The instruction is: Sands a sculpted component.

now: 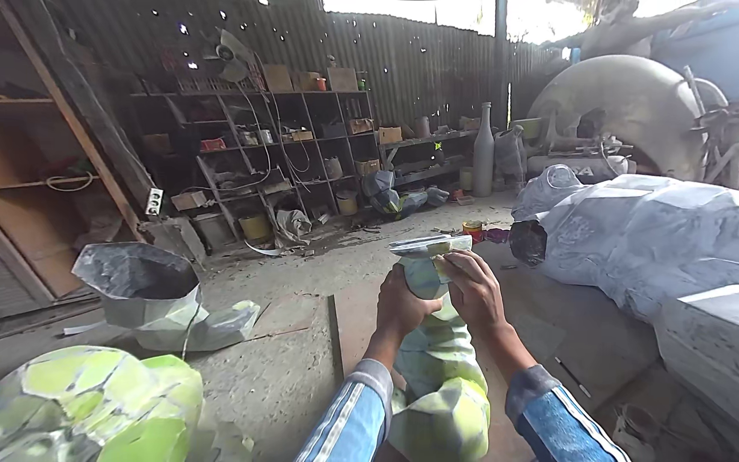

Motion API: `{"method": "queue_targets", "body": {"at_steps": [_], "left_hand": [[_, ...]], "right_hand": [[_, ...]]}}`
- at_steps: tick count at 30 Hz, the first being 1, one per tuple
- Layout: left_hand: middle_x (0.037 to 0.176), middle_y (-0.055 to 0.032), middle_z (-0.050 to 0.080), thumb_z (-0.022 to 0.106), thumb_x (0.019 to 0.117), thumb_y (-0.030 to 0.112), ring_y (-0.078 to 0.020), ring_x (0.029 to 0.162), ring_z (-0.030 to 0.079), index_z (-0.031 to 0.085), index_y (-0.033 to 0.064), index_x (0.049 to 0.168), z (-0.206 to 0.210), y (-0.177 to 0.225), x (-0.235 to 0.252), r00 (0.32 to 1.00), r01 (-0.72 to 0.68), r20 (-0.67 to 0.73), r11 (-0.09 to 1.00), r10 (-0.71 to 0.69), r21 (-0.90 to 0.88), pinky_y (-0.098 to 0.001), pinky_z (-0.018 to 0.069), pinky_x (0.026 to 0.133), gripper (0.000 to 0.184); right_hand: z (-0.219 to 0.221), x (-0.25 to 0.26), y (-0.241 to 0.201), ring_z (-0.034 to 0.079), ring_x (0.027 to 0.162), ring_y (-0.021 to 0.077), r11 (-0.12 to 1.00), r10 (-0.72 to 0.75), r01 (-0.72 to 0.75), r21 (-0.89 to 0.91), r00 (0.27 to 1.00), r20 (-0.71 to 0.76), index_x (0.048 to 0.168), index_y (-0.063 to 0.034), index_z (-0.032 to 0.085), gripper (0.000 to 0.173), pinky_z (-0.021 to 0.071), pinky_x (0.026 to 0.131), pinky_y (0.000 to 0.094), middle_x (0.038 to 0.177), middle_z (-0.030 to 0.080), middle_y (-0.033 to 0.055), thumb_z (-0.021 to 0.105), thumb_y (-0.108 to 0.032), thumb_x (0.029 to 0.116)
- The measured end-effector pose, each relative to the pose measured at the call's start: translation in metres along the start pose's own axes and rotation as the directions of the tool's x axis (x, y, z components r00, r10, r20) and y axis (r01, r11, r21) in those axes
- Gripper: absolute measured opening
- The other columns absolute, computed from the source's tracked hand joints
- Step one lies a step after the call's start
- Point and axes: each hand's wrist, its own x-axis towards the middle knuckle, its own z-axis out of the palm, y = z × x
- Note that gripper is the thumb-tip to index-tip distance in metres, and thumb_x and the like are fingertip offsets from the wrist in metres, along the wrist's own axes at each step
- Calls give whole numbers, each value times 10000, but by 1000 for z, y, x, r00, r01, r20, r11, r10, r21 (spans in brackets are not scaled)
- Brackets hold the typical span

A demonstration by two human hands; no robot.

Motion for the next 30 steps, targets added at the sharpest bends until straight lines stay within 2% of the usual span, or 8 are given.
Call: {"method": "queue_targets", "body": {"at_steps": [4, 6, 10, 14, 16, 25, 28, 30], "left_hand": [[1134, -83, 677, 996, 487, 509, -243, 1026, 683, 585, 124, 1256, -4, -2, 2, 1000, 14, 18, 1000, -14, 0, -530, 585, 873, 953], [1136, -86, 678, 1002, 498, 484, -241, 1028, 684, 582, 117, 1262, -7, -5, 3, 999, 10, 41, 1000, -10, -15, -528, 582, 882, 946], [1140, -72, 678, 1012, 504, 436, -218, 1040, 676, 575, 124, 1274, -8, -9, 6, 995, -34, 89, 997, 41, -74, -514, 577, 907, 938], [1108, -47, 691, 1021, 474, 412, -198, 1007, 684, 577, 151, 1273, -4, -13, 10, 987, -81, 128, 985, 101, -154, -504, 586, 879, 950], [1087, -17, 707, 1021, 457, 397, -161, 980, 696, 582, 173, 1268, -1, -16, 10, 979, -121, 135, 968, 153, -218, -471, 604, 858, 949], [1108, -61, 710, 1040, 461, 321, -189, 1021, 699, 570, 126, 1282, 3, 2, 12, 941, -160, 241, 939, 238, -304, -474, 596, 904, 966], [1110, -69, 709, 1037, 473, 317, -191, 1022, 699, 568, 116, 1287, 3, 8, 12, 933, -170, 255, 935, 255, -312, -471, 594, 906, 961], [1101, -69, 714, 1038, 476, 296, -182, 1016, 703, 565, 108, 1286, 3, 11, 12, 924, -173, 273, 927, 270, -333, -453, 597, 906, 956]], "right_hand": [[-43, 40, -6, 651, 1119, 201, 978, 195, -204, 41, 968, 159, 1332, -144, 678, 375, 562, 924, 443, 1250, 671, 57, 480, -137, 1013], [-63, 71, -1, 690, 1070, 231, 932, 320, -356, 73, 899, 299, 1349, -125, 656, 350, 574, 908, 494, 1200, 707, 87, 500, -151, 1036], [-79, 122, 16, 702, 894, 225, 825, 430, -564, 46, 678, 596, 1137, -105, 714, 201, 571, 809, 523, 975, 722, 94, 573, -207, 1037], [-88, 149, 26, 712, 933, 260, 792, 485, -604, -95, 527, 698, 1192, -114, 701, 235, 572, 836, 560, 1036, 731, 112, 603, -230, 1012], [-90, 157, 32, 722, 929, 243, 778, 500, -616, -122, 489, 715, 1213, -110, 710, 257, 584, 842, 535, 1043, 743, 108, 630, -208, 990], [-82, 178, 27, 673, 701, 205, 810, 473, -510, -289, 278, 836, 939, -71, 748, 159, 553, 656, 449, 780, 702, 94, 636, -183, 951], [-89, 187, 17, 694, 792, 195, 763, 412, -609, -217, 200, 889, 1100, -40, 718, 186, 579, 740, 398, 903, 718, 116, 601, -150, 1005], [-95, 186, 16, 710, 818, 185, 754, 332, -650, -96, 251, 909, 1153, -31, 701, 198, 599, 768, 375, 947, 727, 115, 605, -125, 1006]]}}
